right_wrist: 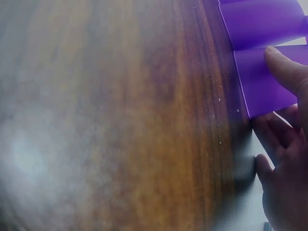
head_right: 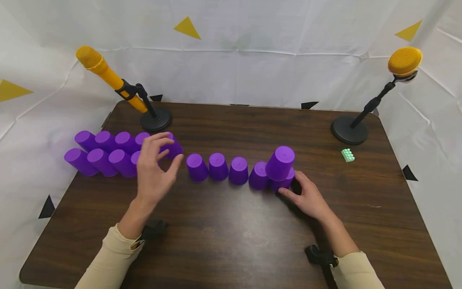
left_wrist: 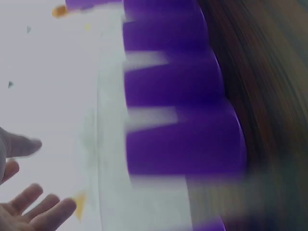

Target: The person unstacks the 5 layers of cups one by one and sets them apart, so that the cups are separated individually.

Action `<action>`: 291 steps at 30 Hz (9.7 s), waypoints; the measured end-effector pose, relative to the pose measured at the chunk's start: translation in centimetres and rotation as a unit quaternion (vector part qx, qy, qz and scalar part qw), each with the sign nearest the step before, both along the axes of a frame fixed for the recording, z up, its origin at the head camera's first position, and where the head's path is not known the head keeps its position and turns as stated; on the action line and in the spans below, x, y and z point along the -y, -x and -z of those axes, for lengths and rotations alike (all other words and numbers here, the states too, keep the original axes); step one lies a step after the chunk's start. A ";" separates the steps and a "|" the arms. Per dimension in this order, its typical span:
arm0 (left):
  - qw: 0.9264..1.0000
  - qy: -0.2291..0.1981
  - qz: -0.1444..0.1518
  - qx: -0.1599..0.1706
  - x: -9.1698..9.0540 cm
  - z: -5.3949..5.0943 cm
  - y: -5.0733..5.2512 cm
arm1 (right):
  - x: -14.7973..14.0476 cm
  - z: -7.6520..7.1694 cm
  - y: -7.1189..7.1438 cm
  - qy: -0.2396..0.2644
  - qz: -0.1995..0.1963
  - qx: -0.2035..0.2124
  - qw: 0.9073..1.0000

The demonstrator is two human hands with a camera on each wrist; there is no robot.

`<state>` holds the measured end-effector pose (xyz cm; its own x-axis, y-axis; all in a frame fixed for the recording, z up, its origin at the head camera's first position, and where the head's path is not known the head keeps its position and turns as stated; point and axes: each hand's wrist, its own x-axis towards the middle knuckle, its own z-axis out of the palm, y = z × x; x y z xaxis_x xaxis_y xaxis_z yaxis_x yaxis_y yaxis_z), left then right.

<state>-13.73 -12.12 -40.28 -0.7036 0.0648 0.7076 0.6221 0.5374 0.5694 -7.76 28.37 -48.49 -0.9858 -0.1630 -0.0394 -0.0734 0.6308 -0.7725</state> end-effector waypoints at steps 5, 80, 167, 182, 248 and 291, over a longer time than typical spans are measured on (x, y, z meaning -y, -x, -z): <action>0.993 0.013 0.119 0.016 -6.1 -0.5 -0.3 | 0.0 0.2 0.1 -0.002 0.002 -0.007 1.000; 0.964 0.167 -0.115 0.171 3.1 6.3 0.5 | 0.0 0.4 0.0 -0.017 0.008 -0.012 1.000; 0.867 -0.009 -0.400 0.297 23.5 5.0 -3.3 | 0.2 0.5 -0.1 -0.013 0.013 -0.021 1.000; 0.902 -0.001 -0.402 0.157 19.1 2.0 -5.2 | 0.2 0.3 -0.1 -0.016 0.018 -0.009 1.000; 0.943 0.031 -0.285 0.167 12.5 3.9 -7.4 | 0.2 0.7 -0.1 -0.005 0.016 -0.030 0.999; 0.932 0.012 -0.362 0.016 14.9 2.5 -4.2 | 0.3 0.3 -0.2 -0.005 0.019 -0.015 1.000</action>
<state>-9.51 -27.04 -42.77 -0.5893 -0.4205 0.6898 0.0742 0.8221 0.5645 -7.52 28.10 -48.81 -0.9921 -0.1247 -0.0119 -0.0714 0.6410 -0.7642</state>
